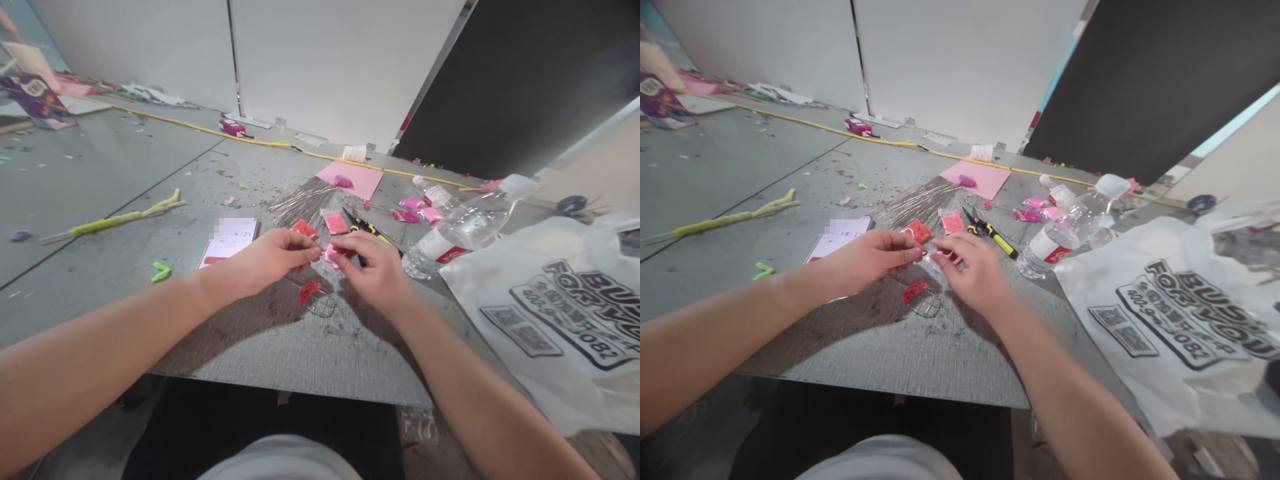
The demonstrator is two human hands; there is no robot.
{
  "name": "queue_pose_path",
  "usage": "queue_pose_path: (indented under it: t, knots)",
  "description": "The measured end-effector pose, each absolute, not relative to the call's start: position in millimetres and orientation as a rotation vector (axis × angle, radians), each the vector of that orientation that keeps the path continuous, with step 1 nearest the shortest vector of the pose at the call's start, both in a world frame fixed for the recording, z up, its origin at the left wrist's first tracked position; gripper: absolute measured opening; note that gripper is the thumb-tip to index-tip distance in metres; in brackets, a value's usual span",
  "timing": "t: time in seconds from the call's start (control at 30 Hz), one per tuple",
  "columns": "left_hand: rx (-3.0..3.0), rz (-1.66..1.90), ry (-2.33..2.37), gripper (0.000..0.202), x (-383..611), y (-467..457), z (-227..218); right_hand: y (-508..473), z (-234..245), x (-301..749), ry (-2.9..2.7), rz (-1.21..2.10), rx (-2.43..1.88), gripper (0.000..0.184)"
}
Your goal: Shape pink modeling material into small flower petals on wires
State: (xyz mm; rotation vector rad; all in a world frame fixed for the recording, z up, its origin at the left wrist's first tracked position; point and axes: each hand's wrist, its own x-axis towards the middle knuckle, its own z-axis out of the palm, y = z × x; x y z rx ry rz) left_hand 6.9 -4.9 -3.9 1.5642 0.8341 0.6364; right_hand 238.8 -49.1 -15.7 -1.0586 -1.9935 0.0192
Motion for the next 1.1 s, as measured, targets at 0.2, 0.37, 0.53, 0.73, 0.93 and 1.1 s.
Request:
queue_pose_path:
  t: [0.2, 0.37, 0.53, 0.73, 0.93, 1.1]
  knots:
    - [1.541, 0.563, 0.790, 0.034, 7.9, -5.3, -6.0, -57.1, -13.1, 221.0, -2.045, 0.040, -0.947, 0.008]
    - [1.469, 0.512, 0.710, 0.030, 9.4, -6.5, 2.4, -57.9, -8.2, 227.6, -2.073, 0.234, -1.063, 0.016]
    - [1.436, 0.509, 0.769, 0.025, 8.4, -8.1, 11.7, -45.8, -13.1, 244.4, -1.777, 0.201, -1.365, 0.008]
    - [1.443, 0.512, 0.830, 0.021, 6.5, -5.2, 6.6, -23.3, -29.2, 259.2, -1.884, 0.167, -1.466, 0.012]
    - [1.440, 0.559, 0.863, 0.024, 5.9, -1.3, 0.1, -23.3, -34.3, 256.7, -1.961, 0.143, -1.417, 0.013]
    - [1.490, 0.578, 0.842, 0.029, 4.3, 0.6, -5.9, -22.8, -37.1, 258.8, -2.081, 0.092, -1.363, 0.022]
